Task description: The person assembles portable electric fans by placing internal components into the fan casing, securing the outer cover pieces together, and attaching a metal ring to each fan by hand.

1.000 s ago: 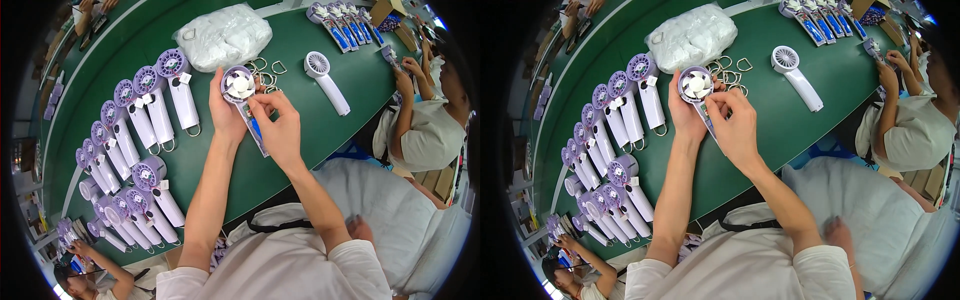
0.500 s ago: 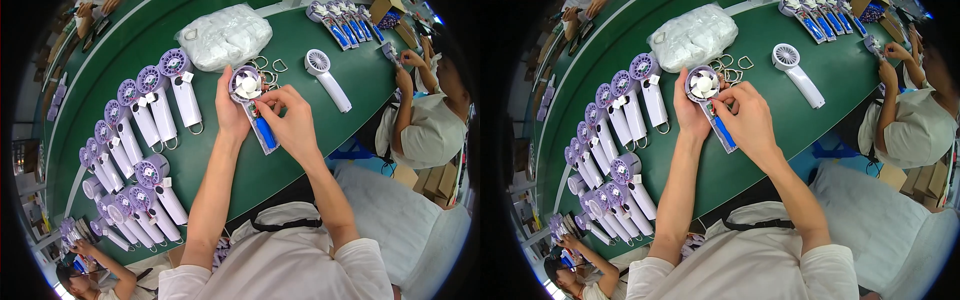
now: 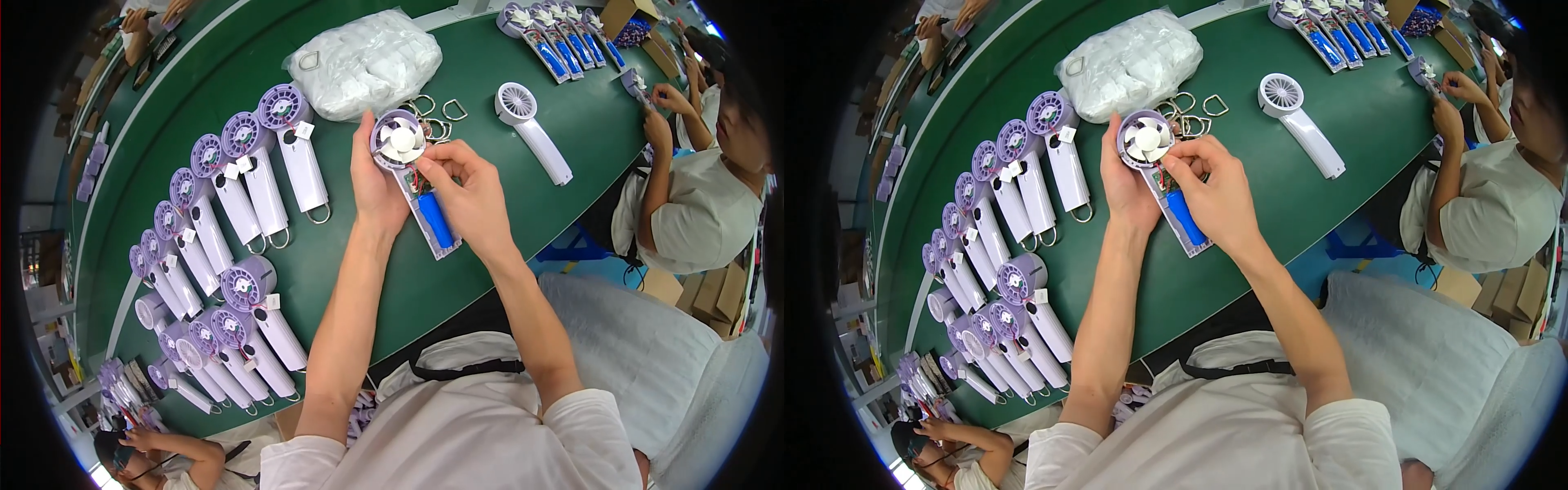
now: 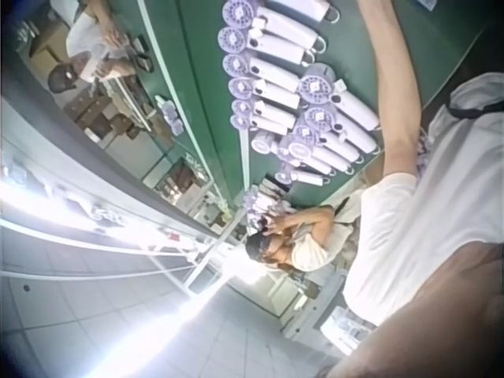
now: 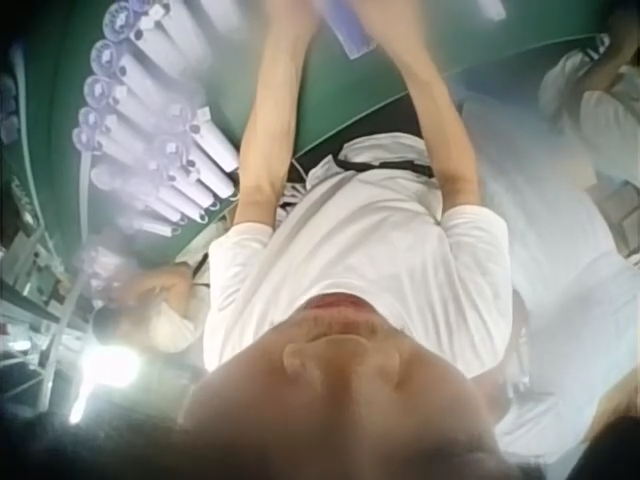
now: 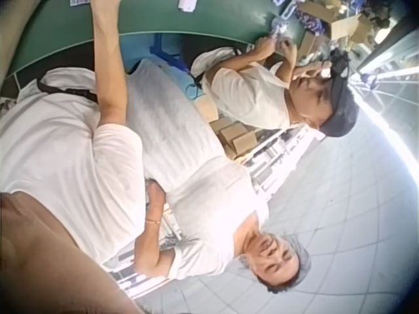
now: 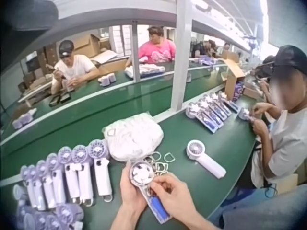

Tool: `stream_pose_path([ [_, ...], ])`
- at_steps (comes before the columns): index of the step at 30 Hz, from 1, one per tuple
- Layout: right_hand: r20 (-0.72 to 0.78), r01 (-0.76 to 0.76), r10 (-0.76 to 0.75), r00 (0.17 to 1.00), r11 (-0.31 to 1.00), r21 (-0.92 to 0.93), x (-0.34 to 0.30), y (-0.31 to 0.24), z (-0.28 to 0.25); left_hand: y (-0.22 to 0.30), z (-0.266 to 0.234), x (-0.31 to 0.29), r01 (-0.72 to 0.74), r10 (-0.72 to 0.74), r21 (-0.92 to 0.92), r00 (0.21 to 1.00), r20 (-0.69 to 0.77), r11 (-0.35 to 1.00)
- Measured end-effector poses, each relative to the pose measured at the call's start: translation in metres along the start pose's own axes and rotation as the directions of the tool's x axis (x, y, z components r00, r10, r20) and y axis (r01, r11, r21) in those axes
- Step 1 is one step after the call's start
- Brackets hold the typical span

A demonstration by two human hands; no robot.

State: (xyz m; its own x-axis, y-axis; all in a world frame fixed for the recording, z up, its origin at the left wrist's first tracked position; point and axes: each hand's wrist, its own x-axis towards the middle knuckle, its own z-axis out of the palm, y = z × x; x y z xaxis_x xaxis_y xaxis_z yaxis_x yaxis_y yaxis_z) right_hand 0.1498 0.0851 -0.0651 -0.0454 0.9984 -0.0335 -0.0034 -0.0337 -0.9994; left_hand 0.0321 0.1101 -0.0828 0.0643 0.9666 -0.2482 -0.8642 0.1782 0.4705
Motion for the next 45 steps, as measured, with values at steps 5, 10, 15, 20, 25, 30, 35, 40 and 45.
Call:
stream_pose_path([
  [5, -0.044, -0.007, 0.006, 0.999, 0.999, -0.037, 0.002, 0.0, 0.003, -0.001, -0.009, 0.005, 0.015, -0.012, -0.045, 0.998, 0.063, 0.999],
  [10, -0.036, -0.034, 0.032, 0.999, 0.998, -0.043, 0.0, -0.009, 0.002, 0.001, -0.011, 0.005, 0.037, -0.03, -0.079, 0.996, 0.083, 0.996],
  [15, -0.008, -0.059, 0.059, 0.998, 0.998, -0.011, 0.0, -0.006, -0.002, 0.002, -0.016, 0.008, 0.034, -0.025, -0.085, 0.993, 0.113, 0.996],
  [20, -0.042, 0.12, -0.131, 0.991, 0.974, -0.19, 0.001, -0.003, 0.004, -0.001, -0.011, 0.006, 0.046, -0.044, -0.063, 0.999, 0.032, 0.997],
  [25, -0.067, 0.117, -0.144, 0.987, 0.944, -0.309, 0.001, -0.007, 0.01, 0.0, -0.012, 0.005, 0.053, -0.05, -0.083, 0.998, 0.038, 0.995],
  [30, -0.136, 0.039, -0.061, 0.989, 0.987, -0.156, 0.001, -0.009, 0.014, 0.003, -0.013, 0.005, 0.026, -0.019, -0.104, 0.998, 0.064, 0.994],
  [35, -0.092, 0.018, -0.027, 0.995, 0.995, -0.094, 0.003, -0.01, 0.011, 0.002, -0.015, 0.007, 0.019, -0.01, -0.098, 0.997, 0.083, 0.995],
  [40, -0.065, 0.001, -0.008, 0.998, 0.994, -0.111, 0.001, -0.014, 0.008, 0.0, -0.015, 0.008, 0.031, -0.025, -0.1, 0.998, 0.064, 0.994],
  [45, -0.051, 0.018, -0.022, 0.998, 0.996, -0.092, -0.001, -0.014, 0.006, 0.001, -0.017, 0.009, 0.037, -0.027, -0.12, 0.996, 0.079, 0.992],
])
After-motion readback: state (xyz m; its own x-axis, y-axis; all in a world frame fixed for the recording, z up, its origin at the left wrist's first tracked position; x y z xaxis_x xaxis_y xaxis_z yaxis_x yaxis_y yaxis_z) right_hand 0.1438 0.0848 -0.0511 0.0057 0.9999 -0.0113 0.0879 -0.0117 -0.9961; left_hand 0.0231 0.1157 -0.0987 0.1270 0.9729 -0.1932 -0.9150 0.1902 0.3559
